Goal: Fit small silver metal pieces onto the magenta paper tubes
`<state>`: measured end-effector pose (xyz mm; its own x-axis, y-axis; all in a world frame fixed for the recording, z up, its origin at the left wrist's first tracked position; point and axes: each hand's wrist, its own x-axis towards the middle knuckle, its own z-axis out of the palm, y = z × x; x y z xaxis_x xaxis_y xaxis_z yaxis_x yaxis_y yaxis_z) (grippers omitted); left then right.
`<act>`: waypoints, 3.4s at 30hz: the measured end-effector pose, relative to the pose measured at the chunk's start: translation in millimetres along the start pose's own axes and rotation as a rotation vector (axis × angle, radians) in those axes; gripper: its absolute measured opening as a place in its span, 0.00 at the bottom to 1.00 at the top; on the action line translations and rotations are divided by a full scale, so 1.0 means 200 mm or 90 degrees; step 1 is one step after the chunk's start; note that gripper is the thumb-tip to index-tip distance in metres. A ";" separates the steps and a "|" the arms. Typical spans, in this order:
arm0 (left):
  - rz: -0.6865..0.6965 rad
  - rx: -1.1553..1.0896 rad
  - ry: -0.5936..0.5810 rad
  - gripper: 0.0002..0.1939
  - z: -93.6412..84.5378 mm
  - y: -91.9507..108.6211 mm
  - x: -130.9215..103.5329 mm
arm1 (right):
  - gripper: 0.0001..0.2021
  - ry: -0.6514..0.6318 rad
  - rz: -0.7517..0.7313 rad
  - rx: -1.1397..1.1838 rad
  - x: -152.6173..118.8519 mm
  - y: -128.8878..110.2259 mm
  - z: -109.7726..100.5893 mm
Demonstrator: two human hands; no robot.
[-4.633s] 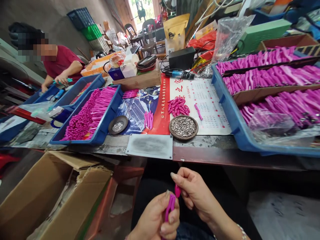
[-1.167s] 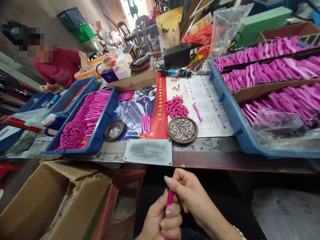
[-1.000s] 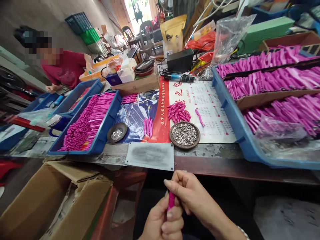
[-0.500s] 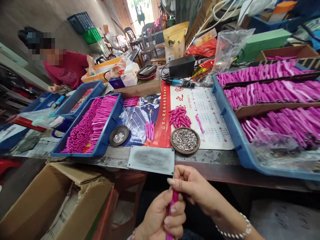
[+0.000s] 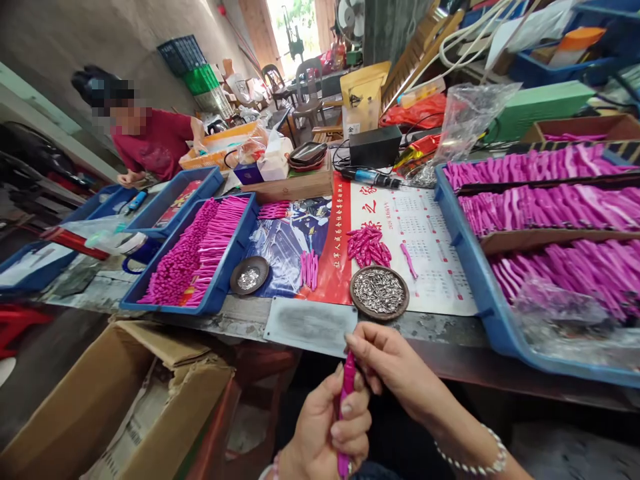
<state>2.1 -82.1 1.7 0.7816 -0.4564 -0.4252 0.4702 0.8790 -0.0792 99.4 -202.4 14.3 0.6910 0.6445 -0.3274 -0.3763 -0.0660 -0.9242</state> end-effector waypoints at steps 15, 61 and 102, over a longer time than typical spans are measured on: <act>0.034 -0.039 0.004 0.12 0.05 0.06 -0.05 | 0.09 0.190 -0.017 -0.996 0.32 -0.03 -0.29; 0.013 0.109 0.161 0.15 0.04 -0.03 -0.06 | 0.05 -0.105 -0.067 -0.253 -0.21 -0.07 -0.03; 0.033 0.135 0.041 0.19 0.05 0.10 0.19 | 0.19 -0.102 0.063 0.017 0.02 -0.01 -0.13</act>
<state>45.0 -83.4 -7.1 0.7829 -0.3954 -0.4803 0.5104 0.8497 0.1323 118.3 -218.9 9.6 0.5434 0.7490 -0.3791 -0.4557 -0.1161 -0.8825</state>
